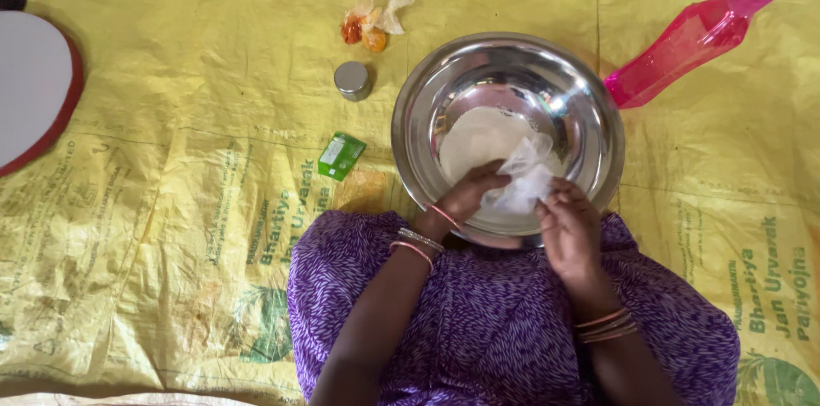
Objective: The person empties a plastic bag containing a white dough-like substance into a metal bowl. They then knead and mix the dough by hand inside the bowl, repeatedly pressing and folding it.
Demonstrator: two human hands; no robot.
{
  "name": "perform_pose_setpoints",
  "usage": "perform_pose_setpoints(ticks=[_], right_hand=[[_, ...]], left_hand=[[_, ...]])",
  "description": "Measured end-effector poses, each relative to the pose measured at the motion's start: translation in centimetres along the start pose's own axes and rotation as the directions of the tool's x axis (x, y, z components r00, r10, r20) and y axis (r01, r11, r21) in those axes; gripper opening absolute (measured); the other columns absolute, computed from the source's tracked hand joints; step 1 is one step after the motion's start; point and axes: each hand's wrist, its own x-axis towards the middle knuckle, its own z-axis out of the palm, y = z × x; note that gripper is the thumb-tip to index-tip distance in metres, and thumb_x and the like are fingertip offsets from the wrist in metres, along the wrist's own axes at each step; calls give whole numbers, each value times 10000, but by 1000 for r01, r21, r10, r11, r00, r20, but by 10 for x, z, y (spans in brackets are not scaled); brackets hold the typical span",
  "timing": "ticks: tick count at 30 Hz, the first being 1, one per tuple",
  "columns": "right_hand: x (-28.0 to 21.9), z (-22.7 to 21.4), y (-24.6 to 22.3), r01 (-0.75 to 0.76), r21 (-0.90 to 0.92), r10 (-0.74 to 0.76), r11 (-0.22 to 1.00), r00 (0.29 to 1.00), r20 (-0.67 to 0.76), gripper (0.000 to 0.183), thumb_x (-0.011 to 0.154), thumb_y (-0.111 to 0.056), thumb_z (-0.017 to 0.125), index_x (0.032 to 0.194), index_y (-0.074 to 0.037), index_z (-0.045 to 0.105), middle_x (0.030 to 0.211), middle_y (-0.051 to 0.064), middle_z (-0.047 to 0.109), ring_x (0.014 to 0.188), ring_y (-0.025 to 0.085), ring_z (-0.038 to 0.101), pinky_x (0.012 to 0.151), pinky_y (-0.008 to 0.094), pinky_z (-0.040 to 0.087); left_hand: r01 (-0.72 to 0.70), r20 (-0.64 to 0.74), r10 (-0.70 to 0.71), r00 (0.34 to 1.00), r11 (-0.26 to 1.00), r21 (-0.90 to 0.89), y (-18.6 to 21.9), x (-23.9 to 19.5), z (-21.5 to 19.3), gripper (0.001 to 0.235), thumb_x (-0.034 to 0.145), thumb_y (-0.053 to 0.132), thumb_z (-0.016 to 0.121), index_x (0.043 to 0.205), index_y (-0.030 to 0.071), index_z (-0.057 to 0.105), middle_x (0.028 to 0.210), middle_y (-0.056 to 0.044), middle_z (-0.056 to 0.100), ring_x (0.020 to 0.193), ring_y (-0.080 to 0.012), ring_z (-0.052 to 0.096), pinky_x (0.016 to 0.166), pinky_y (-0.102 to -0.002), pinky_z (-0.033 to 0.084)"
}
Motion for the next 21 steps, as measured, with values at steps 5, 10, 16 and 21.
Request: perform_pose_setpoints(ticks=[5, 10, 16, 21], right_hand=[[4, 35, 2, -87, -403, 140, 911, 985, 102, 337, 892, 92, 542, 1181, -17, 677, 1257, 82, 680, 1121, 167, 655, 977, 382, 547], [31, 51, -25, 31, -670, 76, 742, 989, 130, 193, 1002, 19, 549, 1128, -25, 688, 1150, 98, 729, 1118, 229, 724, 938, 381, 598], [81, 13, -54, 377, -889, -85, -261, 908, 410, 330, 866, -60, 676, 1191, -7, 682, 1073, 132, 714, 1001, 294, 695, 899, 429, 570], [62, -7, -56, 6, -942, 556, -337, 808, -194, 196, 884, -228, 739, 974, -55, 718, 927, 132, 758, 879, 277, 738, 849, 433, 575]], left_hand=[[-240, 120, 232, 965, 969, 56, 7, -12, 11, 656, 945, 96, 714, 1503, -83, 419, 1345, -208, 606, 1235, -273, 596, 1058, -384, 506], [-35, -433, 85, 897, 992, 122, 3, 1, -19, 504, 879, 101, 702, 1326, -31, 512, 1053, -127, 705, 964, -245, 703, 868, -350, 590], [-536, -820, 241, 520, 839, -92, 45, -20, -94, 297, 821, -35, 643, 1097, -138, 604, 923, -132, 623, 758, -256, 625, 650, -412, 557], [-698, -808, 216, 548, 650, -300, 85, -44, -91, 402, 767, -88, 519, 1164, -76, 584, 968, -138, 648, 783, -274, 687, 691, -423, 611]])
